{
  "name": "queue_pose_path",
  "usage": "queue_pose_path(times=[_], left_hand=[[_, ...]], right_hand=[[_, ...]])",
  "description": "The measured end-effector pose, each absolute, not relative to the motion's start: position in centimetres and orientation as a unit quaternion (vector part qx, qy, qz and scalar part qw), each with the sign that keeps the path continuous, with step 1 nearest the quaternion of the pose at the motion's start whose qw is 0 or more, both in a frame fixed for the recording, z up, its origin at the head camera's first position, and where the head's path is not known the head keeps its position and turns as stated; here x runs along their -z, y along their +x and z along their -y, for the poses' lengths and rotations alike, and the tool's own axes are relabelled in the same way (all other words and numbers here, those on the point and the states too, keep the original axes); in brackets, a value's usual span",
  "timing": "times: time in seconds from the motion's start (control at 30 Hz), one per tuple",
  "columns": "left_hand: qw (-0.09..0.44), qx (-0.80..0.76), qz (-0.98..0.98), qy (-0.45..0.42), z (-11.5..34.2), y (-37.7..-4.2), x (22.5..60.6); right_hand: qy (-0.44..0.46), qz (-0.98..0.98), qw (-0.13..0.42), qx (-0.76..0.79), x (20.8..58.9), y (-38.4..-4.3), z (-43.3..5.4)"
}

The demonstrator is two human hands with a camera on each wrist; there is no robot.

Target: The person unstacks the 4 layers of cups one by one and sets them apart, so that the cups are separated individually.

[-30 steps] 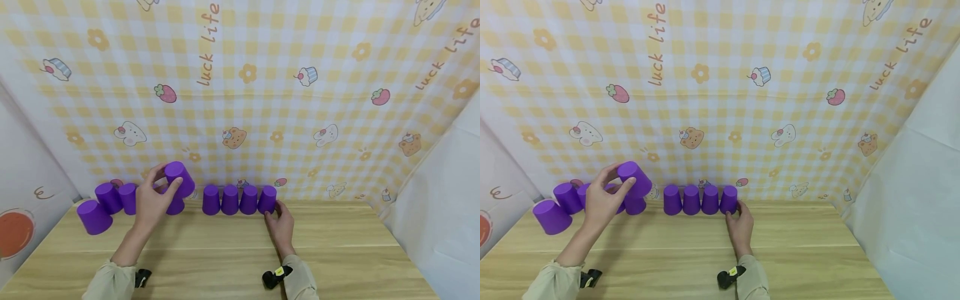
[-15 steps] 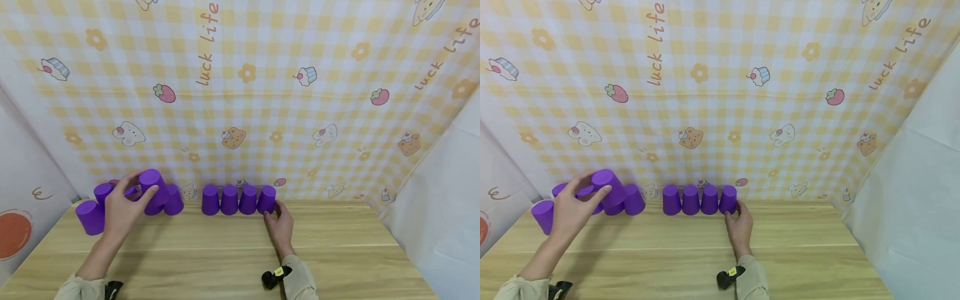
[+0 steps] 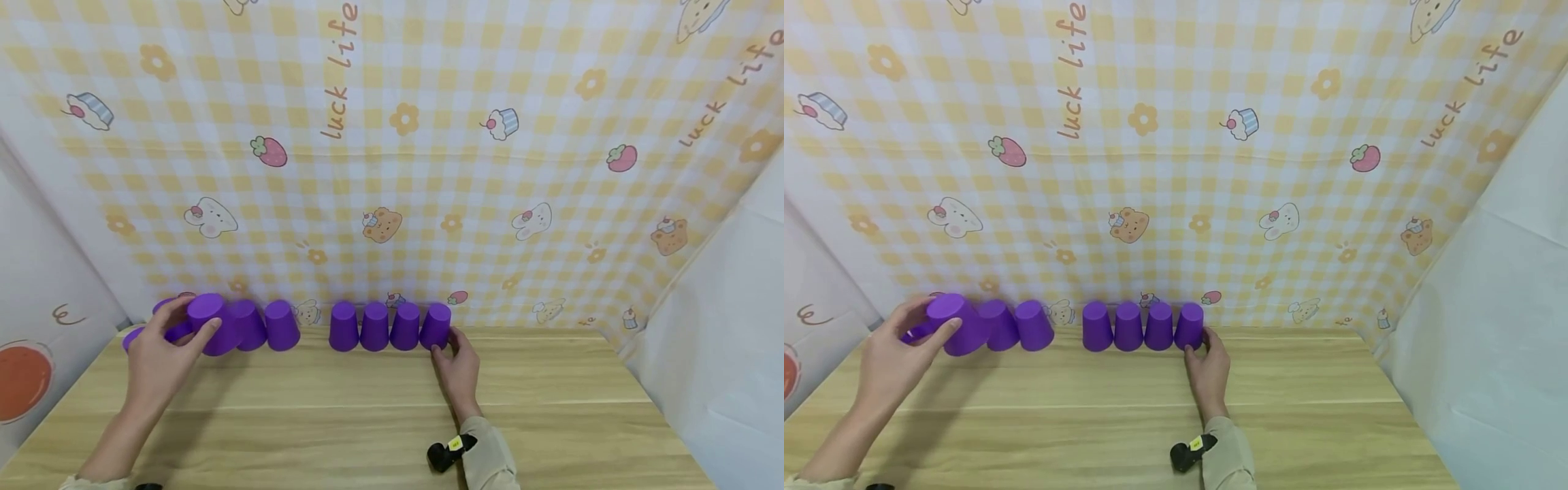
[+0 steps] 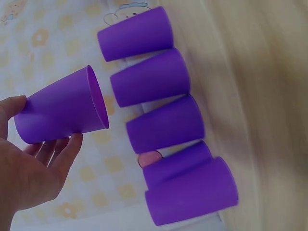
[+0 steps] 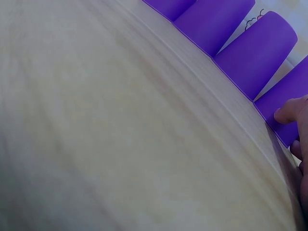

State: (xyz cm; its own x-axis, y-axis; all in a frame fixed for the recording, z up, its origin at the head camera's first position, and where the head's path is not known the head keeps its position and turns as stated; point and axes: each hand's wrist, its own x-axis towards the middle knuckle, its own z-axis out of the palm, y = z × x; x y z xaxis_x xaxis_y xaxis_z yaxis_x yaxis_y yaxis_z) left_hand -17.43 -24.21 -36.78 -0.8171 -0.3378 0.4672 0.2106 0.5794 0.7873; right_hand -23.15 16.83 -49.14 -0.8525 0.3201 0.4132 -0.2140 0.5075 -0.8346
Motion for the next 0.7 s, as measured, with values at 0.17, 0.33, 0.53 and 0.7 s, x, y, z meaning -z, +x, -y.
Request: queue_pose_path(times=[0.17, 0.33, 0.53, 0.7], left_hand=[[0.285, 0.449, 0.846, 0.042, 25.4, -17.1, 37.5], [0.262, 0.424, 0.865, 0.049, 26.4, -16.9, 38.3], [0.255, 0.384, 0.885, 0.061, 27.1, -17.0, 39.5], [0.268, 0.363, 0.89, 0.059, 27.5, -17.3, 40.5]], right_hand=[[-0.032, 0.825, 0.269, -0.496, 49.2, -23.2, -16.9], [-0.032, 0.822, 0.271, -0.5, 49.2, -23.2, -16.7], [-0.028, 0.819, 0.273, -0.503, 49.3, -23.3, -16.7], [-0.032, 0.822, 0.271, -0.499, 49.3, -23.3, -16.8]])
